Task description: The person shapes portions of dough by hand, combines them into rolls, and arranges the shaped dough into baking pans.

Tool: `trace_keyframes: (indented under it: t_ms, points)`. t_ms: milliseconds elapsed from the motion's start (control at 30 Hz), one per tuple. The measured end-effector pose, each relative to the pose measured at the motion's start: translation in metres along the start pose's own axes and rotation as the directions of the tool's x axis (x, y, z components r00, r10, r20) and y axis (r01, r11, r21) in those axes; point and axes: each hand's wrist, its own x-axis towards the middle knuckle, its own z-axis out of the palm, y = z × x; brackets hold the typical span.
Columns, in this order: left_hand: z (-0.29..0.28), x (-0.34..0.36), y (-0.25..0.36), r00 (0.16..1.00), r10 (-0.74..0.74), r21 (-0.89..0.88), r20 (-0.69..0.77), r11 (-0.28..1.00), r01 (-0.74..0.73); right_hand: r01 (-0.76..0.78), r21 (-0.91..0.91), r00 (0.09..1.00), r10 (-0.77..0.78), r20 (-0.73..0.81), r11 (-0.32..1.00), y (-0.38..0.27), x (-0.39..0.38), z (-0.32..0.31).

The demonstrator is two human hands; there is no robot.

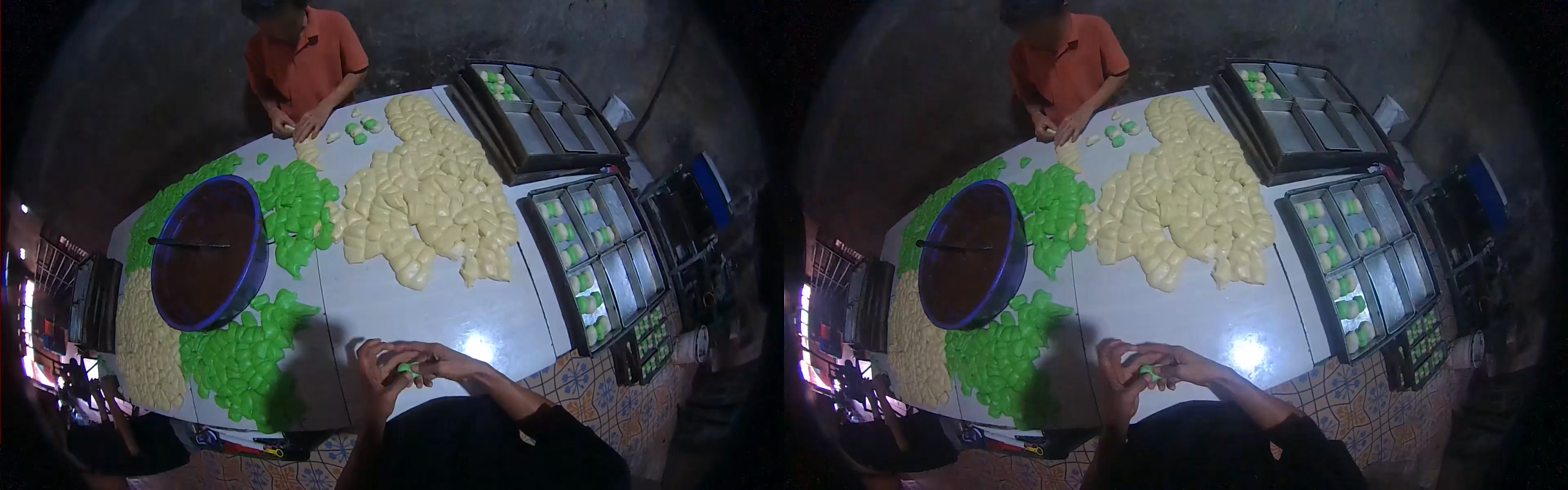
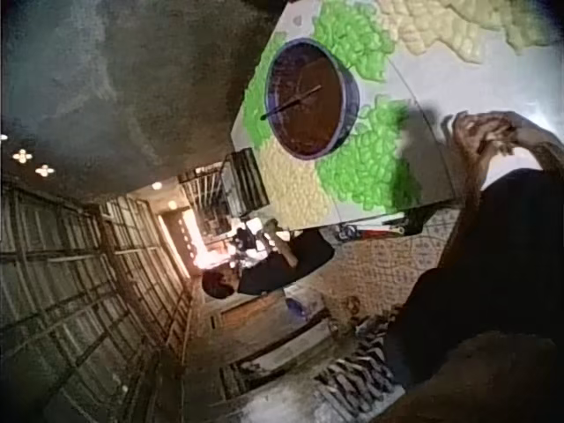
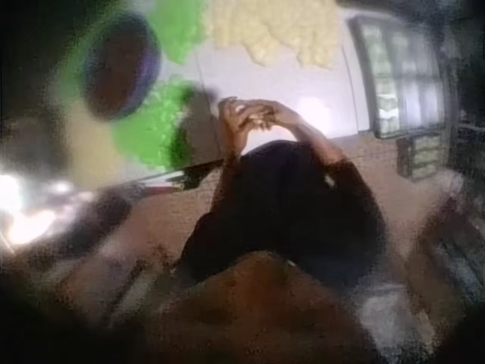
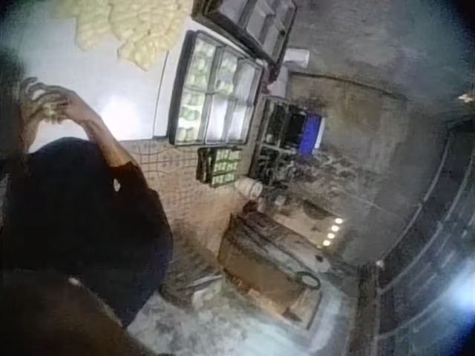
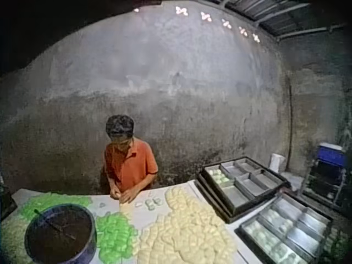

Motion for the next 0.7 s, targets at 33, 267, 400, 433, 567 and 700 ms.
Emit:
trace_keyframes:
  t_ms: [33, 267, 400, 433, 567, 700]
  points:
    - [-0.001, 0.0, -0.001, 0.998, 0.041, 0.052, -0.038, 0.998, -0.039, 0.211, -0.198, 0.963, -0.238, -0.126, 0.957, 0.007, 0.006, 0.0]
    - [-0.027, 0.016, -0.015, 0.934, 0.011, 0.097, -0.357, 0.995, 0.025, 0.159, -0.664, 0.778, -0.507, -0.371, 0.73, 0.031, 0.021, -0.041]
    - [-0.04, 0.048, -0.027, 0.968, 0.239, 0.568, -0.072, 0.808, -0.157, -0.194, -0.871, 0.401, -0.774, -0.49, 0.451, -0.009, 0.055, -0.06]
    - [-0.034, 0.065, -0.035, 0.971, 0.227, 0.502, -0.072, 0.85, -0.162, -0.215, -0.879, 0.378, -0.793, -0.477, 0.426, -0.012, 0.068, -0.064]
    - [-0.004, 0.134, -0.047, 0.937, 0.228, 0.691, 0.264, 0.633, -0.349, -0.117, -0.838, 0.328, -0.776, -0.539, 0.532, 0.006, 0.088, -0.078]
    - [-0.004, 0.158, -0.066, 0.85, 0.182, 0.815, 0.494, 0.243, -0.526, 0.089, -0.734, 0.583, -0.633, -0.509, 0.673, 0.014, 0.017, -0.033]
